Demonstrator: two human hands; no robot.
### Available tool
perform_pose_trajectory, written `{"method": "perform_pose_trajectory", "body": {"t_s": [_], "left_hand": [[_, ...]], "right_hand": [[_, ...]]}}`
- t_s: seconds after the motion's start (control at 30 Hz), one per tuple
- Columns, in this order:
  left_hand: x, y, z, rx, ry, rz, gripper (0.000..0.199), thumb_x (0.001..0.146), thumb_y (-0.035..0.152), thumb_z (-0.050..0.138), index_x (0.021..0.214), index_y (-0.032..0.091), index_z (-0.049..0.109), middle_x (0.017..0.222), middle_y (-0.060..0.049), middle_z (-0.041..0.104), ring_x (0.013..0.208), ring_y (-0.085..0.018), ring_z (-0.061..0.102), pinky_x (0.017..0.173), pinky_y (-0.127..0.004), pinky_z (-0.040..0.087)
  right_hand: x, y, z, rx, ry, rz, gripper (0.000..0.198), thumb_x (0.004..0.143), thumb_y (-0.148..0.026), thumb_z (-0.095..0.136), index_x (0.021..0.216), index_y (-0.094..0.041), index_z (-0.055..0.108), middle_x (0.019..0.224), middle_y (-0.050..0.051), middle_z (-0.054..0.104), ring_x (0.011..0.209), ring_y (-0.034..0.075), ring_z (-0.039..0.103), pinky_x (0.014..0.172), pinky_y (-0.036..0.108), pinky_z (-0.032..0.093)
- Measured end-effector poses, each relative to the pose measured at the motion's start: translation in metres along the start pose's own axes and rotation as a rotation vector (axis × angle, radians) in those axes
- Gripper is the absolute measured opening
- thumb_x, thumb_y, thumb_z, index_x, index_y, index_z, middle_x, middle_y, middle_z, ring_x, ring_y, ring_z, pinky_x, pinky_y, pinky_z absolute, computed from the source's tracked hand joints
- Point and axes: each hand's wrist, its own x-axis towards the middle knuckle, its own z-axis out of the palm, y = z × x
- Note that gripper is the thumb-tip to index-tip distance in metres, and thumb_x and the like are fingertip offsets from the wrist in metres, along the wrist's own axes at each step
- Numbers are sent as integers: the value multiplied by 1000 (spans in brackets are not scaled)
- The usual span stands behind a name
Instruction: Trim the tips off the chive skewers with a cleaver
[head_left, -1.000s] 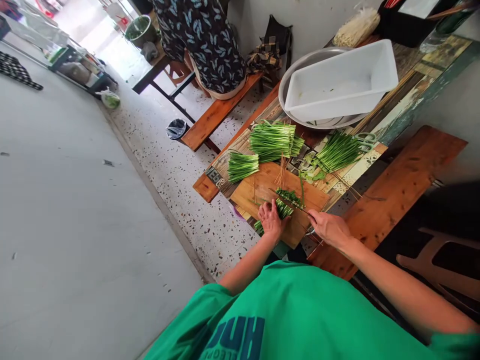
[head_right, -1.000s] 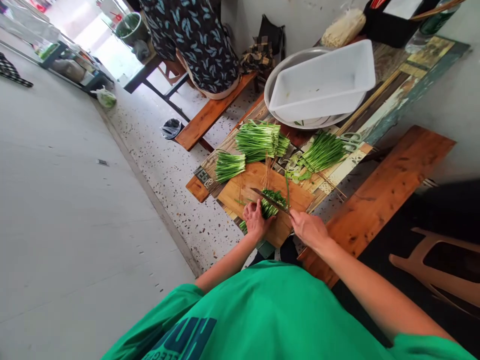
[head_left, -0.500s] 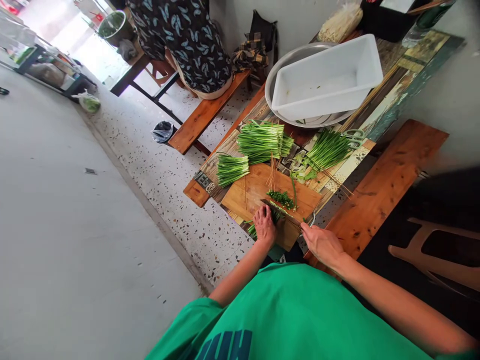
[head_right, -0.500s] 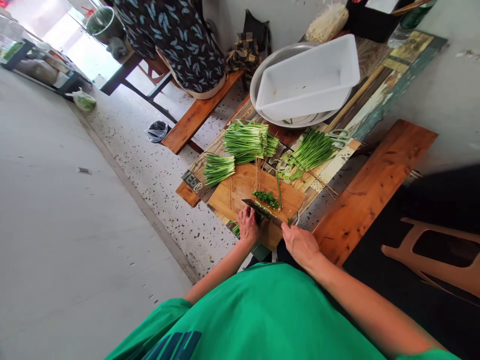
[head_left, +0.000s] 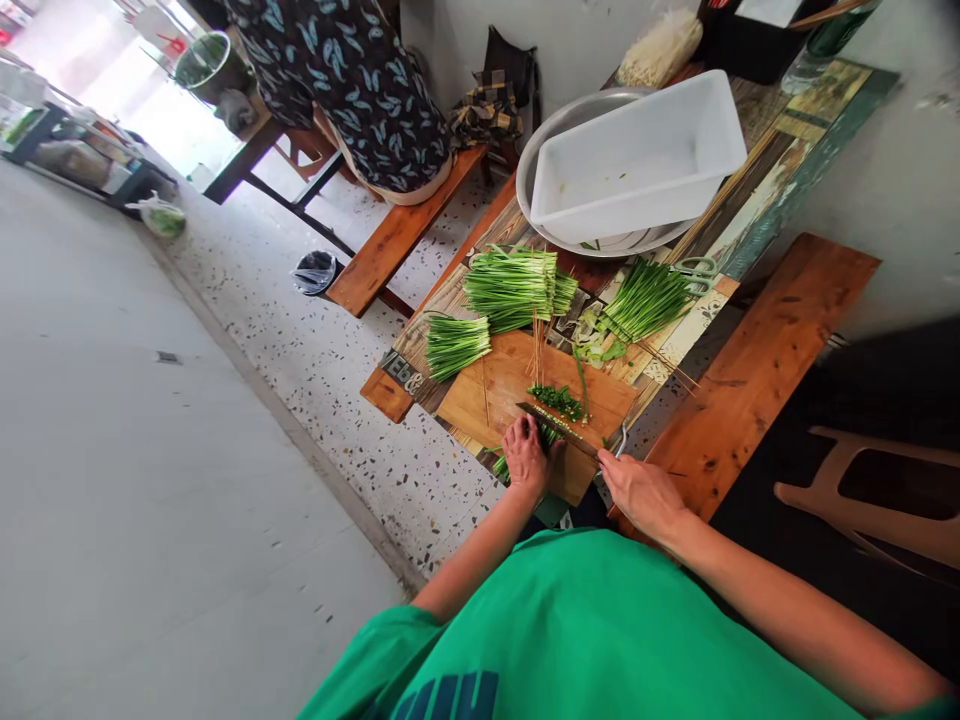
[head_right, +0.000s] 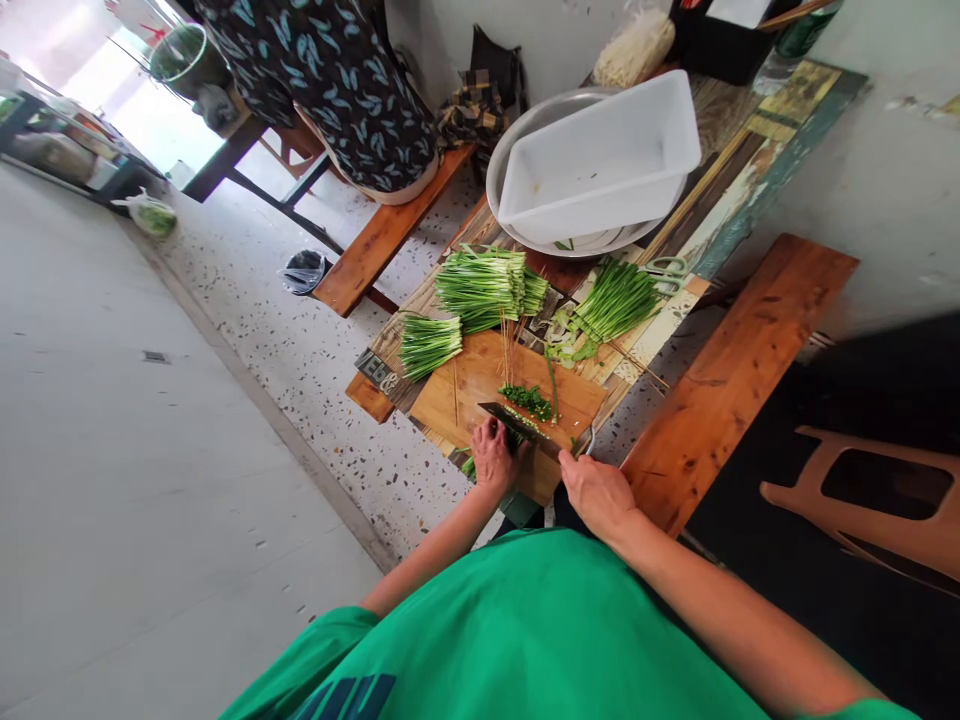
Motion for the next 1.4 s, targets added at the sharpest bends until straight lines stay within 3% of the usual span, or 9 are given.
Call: {"method": "perform_pose_trajectory", "body": {"t_s": [0.4, 0.73, 0.97, 1.2, 1.4], "left_hand": [[1, -1, -1, -1, -19, 9, 59, 86, 49, 55, 137, 19, 52, 141, -15, 47, 126, -32, 42, 105, -44, 36], [3, -5, 14, 21, 77, 52, 69, 88, 53, 52, 143, 12, 45, 137, -18, 50, 121, -33, 44, 99, -45, 40], [4, -8, 20, 15, 106, 65, 69, 87, 55, 54, 141, 13, 47, 134, -17, 52, 119, -33, 45, 97, -44, 40], [10, -8, 5, -39, 87, 32, 67, 86, 49, 58, 140, 12, 45, 132, -18, 52, 119, -32, 45, 99, -44, 37], [7, -3, -8, -155, 92, -44, 93, 68, 47, 74, 144, 10, 34, 116, -18, 56, 111, -33, 51, 94, -44, 42]], "right_hand": [[-3, -6, -1, -11, -20, 31, 36, 100, -26, 27, 117, -19, 58, 87, 10, 70, 75, 20, 69, 53, 26, 32], [6, 6, -12, 34, -75, 26, 34, 100, -29, 29, 106, -18, 60, 84, 10, 72, 76, 20, 69, 53, 25, 30], [24, 8, -10, 31, -104, 26, 34, 100, -29, 30, 102, -16, 61, 82, 11, 72, 77, 23, 70, 53, 27, 31], [49, -3, 0, 51, -38, 33, 37, 100, -32, 28, 100, -15, 62, 87, 11, 73, 79, 21, 70, 56, 27, 33], [44, 4, -21, 85, 85, 9, 40, 100, -39, 29, 96, -18, 63, 87, 9, 72, 77, 19, 67, 58, 27, 31]]}}
